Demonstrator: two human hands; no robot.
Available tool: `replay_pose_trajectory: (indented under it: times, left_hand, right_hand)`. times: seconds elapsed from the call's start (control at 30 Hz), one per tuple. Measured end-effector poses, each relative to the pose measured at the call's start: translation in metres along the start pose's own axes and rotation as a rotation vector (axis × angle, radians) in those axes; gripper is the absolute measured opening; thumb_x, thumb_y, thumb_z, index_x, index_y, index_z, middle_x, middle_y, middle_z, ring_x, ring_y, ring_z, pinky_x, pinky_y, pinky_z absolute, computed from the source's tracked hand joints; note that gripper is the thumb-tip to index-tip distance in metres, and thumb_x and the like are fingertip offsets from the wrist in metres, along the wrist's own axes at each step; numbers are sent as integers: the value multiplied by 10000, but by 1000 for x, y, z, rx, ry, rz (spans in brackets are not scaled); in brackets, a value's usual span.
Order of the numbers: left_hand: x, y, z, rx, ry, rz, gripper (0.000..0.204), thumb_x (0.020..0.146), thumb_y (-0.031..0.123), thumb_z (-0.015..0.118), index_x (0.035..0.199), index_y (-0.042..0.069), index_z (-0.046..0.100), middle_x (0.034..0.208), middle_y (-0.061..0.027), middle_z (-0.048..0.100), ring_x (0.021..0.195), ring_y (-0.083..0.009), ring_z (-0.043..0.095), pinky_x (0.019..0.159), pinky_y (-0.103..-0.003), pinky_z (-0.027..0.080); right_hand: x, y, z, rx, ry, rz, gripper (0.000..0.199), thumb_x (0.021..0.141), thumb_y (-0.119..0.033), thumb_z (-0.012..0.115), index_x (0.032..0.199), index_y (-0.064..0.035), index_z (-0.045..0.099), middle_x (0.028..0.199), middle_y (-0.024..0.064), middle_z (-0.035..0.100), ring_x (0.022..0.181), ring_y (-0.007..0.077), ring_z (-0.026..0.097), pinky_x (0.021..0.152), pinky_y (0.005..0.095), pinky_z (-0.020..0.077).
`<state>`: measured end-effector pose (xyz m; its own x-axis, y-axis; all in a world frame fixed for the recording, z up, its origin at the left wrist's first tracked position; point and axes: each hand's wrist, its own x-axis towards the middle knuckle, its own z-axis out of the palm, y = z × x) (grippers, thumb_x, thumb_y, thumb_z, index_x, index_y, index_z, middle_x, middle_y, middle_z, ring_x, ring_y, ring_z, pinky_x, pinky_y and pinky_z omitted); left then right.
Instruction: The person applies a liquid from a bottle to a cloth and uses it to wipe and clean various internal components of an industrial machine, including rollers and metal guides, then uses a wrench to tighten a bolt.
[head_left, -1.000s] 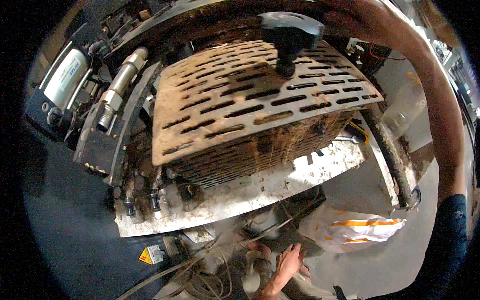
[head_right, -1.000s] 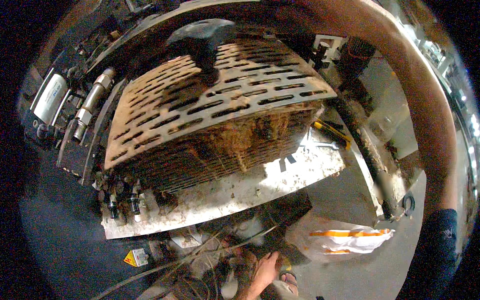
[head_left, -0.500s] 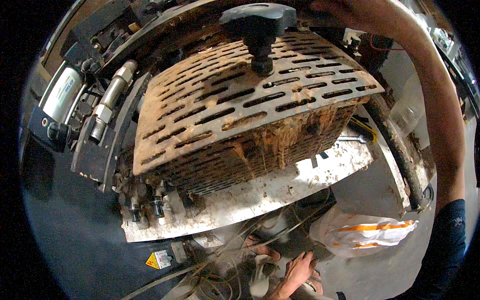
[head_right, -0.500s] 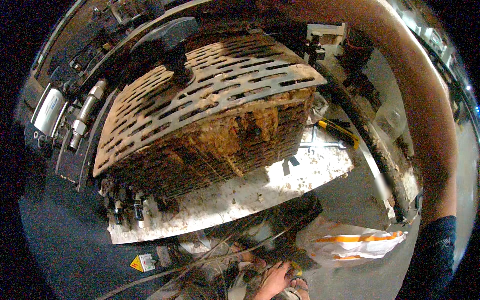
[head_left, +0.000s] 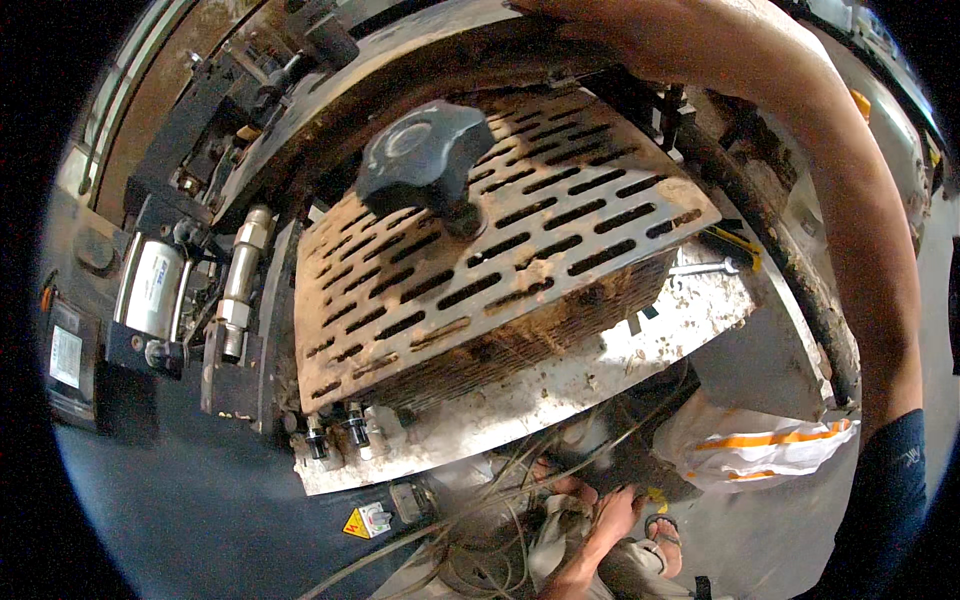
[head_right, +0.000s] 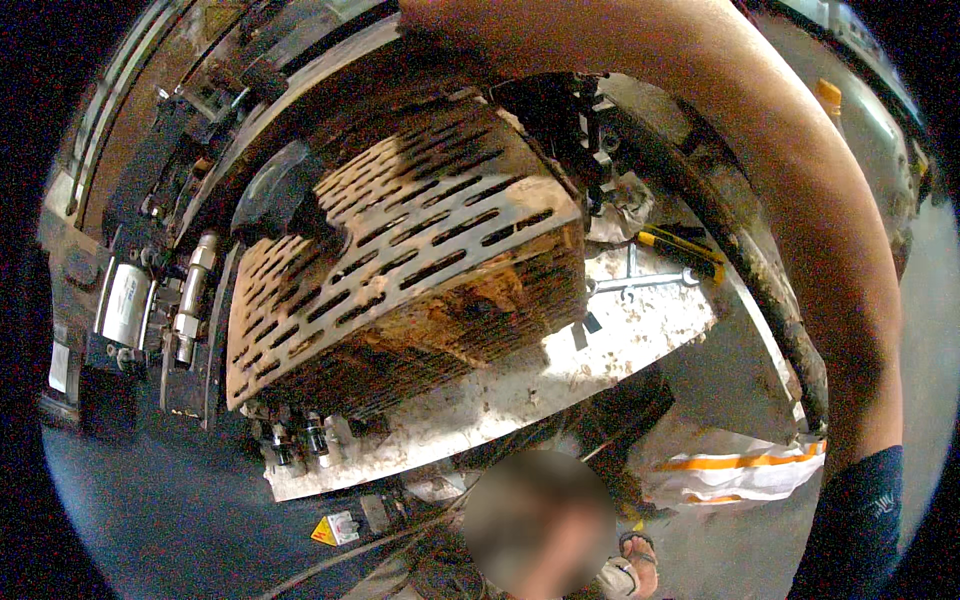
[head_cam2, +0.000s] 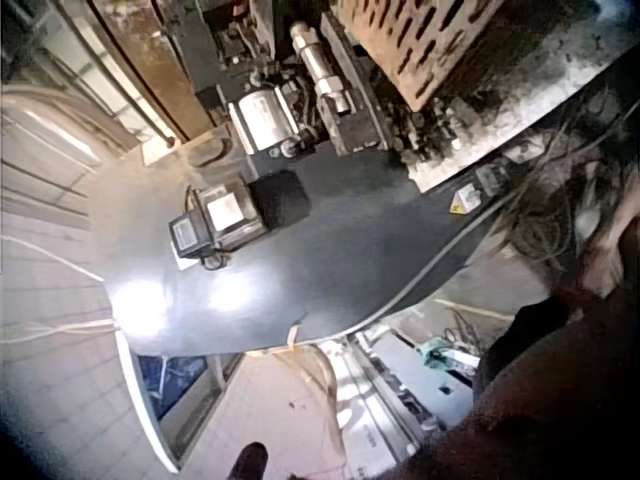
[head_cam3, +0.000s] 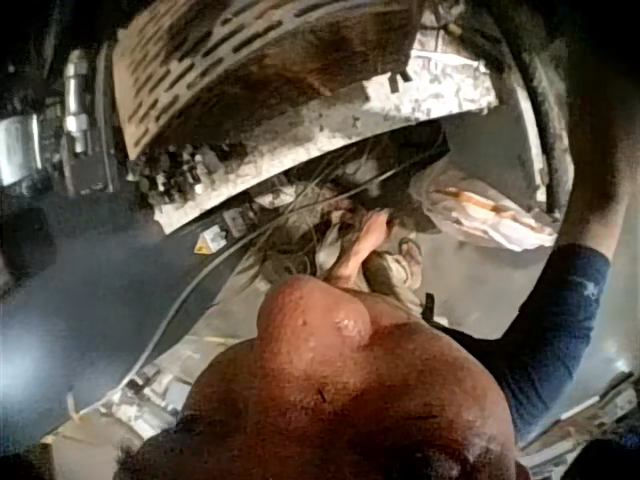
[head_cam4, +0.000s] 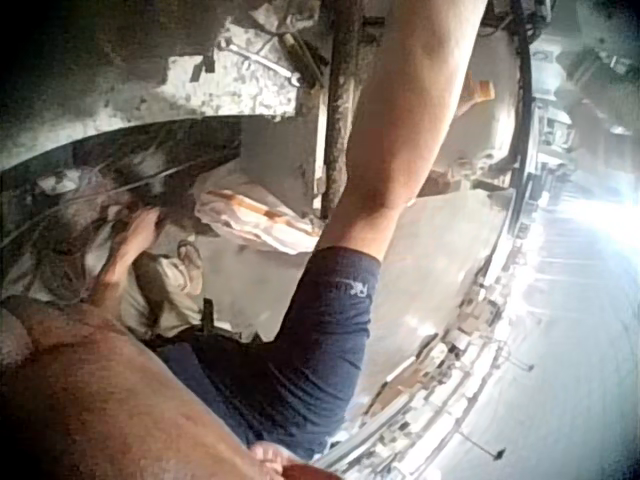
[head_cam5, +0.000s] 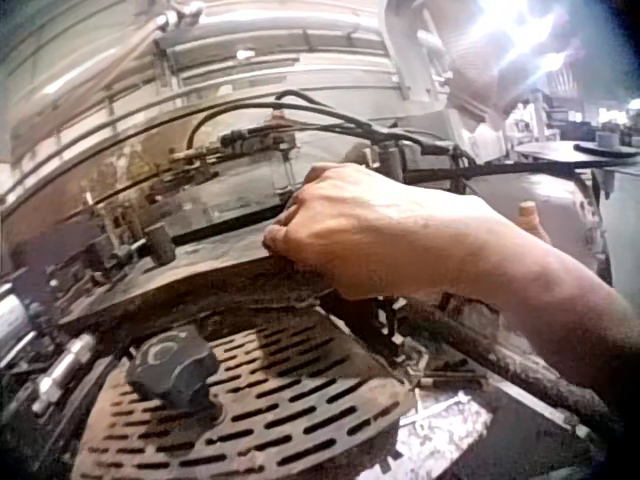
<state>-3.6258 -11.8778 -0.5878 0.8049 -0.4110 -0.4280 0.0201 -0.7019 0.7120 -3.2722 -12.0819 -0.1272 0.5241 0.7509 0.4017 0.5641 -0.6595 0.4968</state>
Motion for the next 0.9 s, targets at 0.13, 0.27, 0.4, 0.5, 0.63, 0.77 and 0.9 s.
replay_pose_trajectory:
  times: [0.13,0.27,0.4,0.5,0.63,0.77,0.9]
  left_hand:
    - [7,6,-16,21,-105,76,270,918,222,575,1097,25,622,967,-252,663,936,-431,629,769,-514,492]
    - [-33,19,-42,-282,23,-72,303,935,221,583,1163,27,628,1024,-215,681,939,-371,665,788,-428,522]
    - [-100,118,-179,-429,-10,-88,285,949,189,607,1191,43,638,1002,-140,713,868,-216,696,746,-309,533]
    - [-126,194,-297,-602,249,36,232,947,150,609,1142,37,663,952,-80,720,816,-135,683,703,-269,531]
    - [-84,291,-435,-331,856,63,212,937,57,598,1133,-14,630,925,-66,674,719,-119,620,653,-251,518]
    - [-10,315,-514,-228,1156,200,360,929,126,635,1233,-32,525,980,-126,659,751,-179,654,662,-308,524]
    - [32,317,-553,-55,1147,13,338,856,211,692,1091,-12,594,855,-186,705,756,-362,679,707,-444,514]
  right_hand:
    - [-10,-3,-31,-117,-201,131,55,809,-3,614,853,31,614,829,196,651,813,303,656,725,387,525]
    - [-9,0,-3,-57,-7,104,256,835,-76,643,1075,8,616,1003,168,645,946,304,617,835,406,478]
    - [4,-6,-17,-99,9,76,463,794,-87,597,1233,57,558,1238,183,604,1208,278,549,1076,410,386]
    - [15,7,-35,36,-177,97,455,768,-110,628,1204,17,600,1291,148,576,1237,287,523,1076,448,374]
    - [55,19,-65,639,67,249,202,775,-117,665,955,-32,695,994,158,665,967,363,634,852,449,511]
    - [139,6,-44,751,193,282,234,779,-173,686,969,-35,682,906,158,656,891,368,625,801,465,495]
    - [194,-2,-31,668,42,270,247,744,-214,719,937,-64,685,896,122,668,902,324,625,795,457,466]
